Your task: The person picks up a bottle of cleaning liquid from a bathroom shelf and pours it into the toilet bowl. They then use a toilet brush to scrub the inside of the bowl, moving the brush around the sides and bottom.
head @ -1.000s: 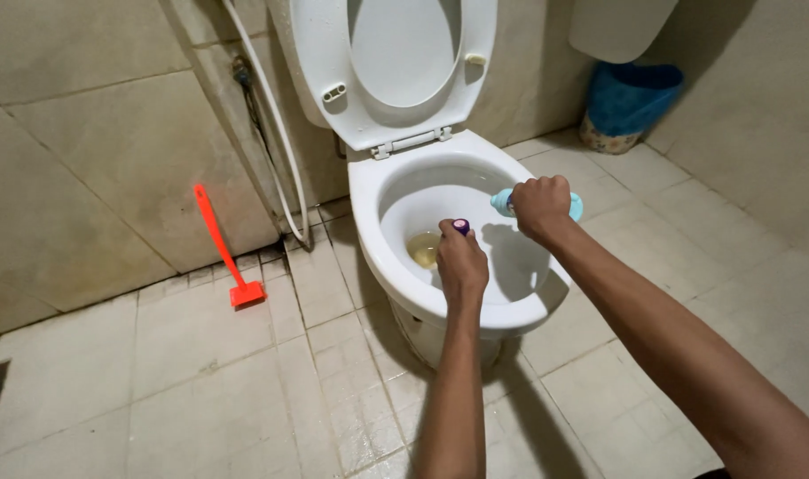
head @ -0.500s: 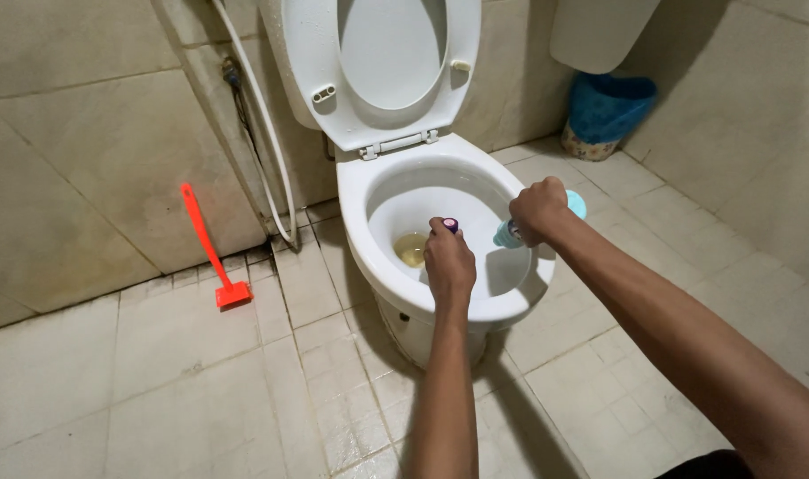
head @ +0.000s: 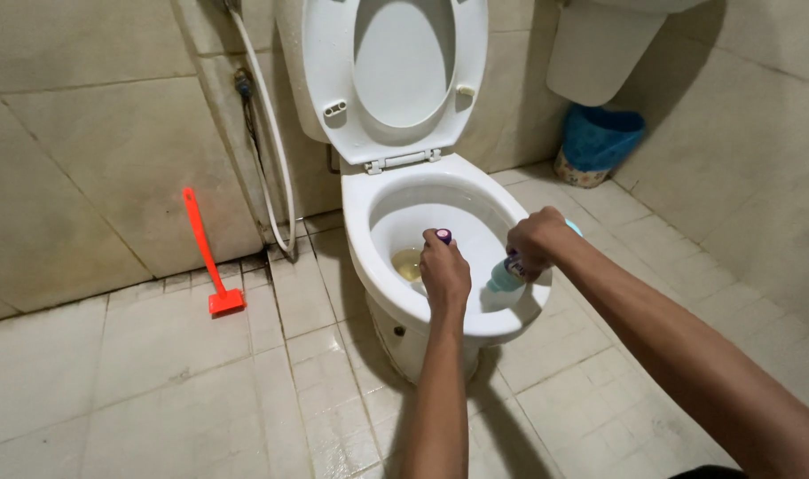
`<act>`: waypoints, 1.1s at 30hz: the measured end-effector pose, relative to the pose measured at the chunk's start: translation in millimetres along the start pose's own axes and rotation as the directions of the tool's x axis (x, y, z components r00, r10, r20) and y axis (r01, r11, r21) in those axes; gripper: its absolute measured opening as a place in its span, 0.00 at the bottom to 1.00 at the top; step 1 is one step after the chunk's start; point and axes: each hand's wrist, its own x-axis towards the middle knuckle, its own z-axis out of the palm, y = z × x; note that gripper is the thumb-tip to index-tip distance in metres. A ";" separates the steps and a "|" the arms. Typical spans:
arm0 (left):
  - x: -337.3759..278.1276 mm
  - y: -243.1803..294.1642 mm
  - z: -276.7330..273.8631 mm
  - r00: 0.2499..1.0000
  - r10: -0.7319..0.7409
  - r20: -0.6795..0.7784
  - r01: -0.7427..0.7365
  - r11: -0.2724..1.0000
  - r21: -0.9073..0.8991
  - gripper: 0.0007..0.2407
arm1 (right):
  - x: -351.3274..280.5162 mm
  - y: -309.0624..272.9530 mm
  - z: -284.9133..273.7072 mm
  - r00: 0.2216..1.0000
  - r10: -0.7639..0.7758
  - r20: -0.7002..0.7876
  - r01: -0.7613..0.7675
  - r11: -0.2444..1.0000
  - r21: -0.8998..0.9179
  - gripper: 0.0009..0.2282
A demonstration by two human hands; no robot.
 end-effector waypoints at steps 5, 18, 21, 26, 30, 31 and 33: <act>1.9 1.0 -3.9 0.999 0.053 0.003 -0.053 0.997 0.063 0.10 | 7.0 -3.4 1.0 0.996 -0.040 0.083 0.033 0.996 0.081 0.31; 10.9 -7.4 -36.4 0.984 0.145 -0.101 -0.126 0.976 0.180 0.11 | 29.1 -50.3 -10.1 0.984 -0.168 -0.059 0.178 0.925 0.337 0.28; 9.8 -6.8 -36.2 0.982 0.143 -0.120 -0.124 0.980 0.154 0.12 | 29.4 -63.3 -18.8 0.985 -0.148 -0.090 0.169 0.929 0.330 0.24; 9.5 -13.6 -31.9 0.965 0.199 -0.170 -0.161 0.963 0.216 0.12 | 65.6 -70.8 -8.1 0.965 -0.138 -0.223 0.217 0.899 0.382 0.19; 12.6 -17.3 -26.6 0.947 0.218 -0.238 -0.154 0.953 0.259 0.12 | 78.9 -76.9 -7.5 0.930 -0.021 -0.366 0.189 0.883 0.429 0.18; 11.5 -14.7 -28.3 0.947 0.217 -0.238 -0.152 0.953 0.261 0.12 | 85.9 -78.1 -6.0 0.930 -0.024 -0.367 0.192 0.883 0.429 0.18; 9.4 -10.4 -32.5 0.962 0.181 -0.203 -0.117 0.949 0.292 0.19 | 100.3 -81.9 -3.2 0.909 0.075 -0.410 0.141 0.871 0.471 0.23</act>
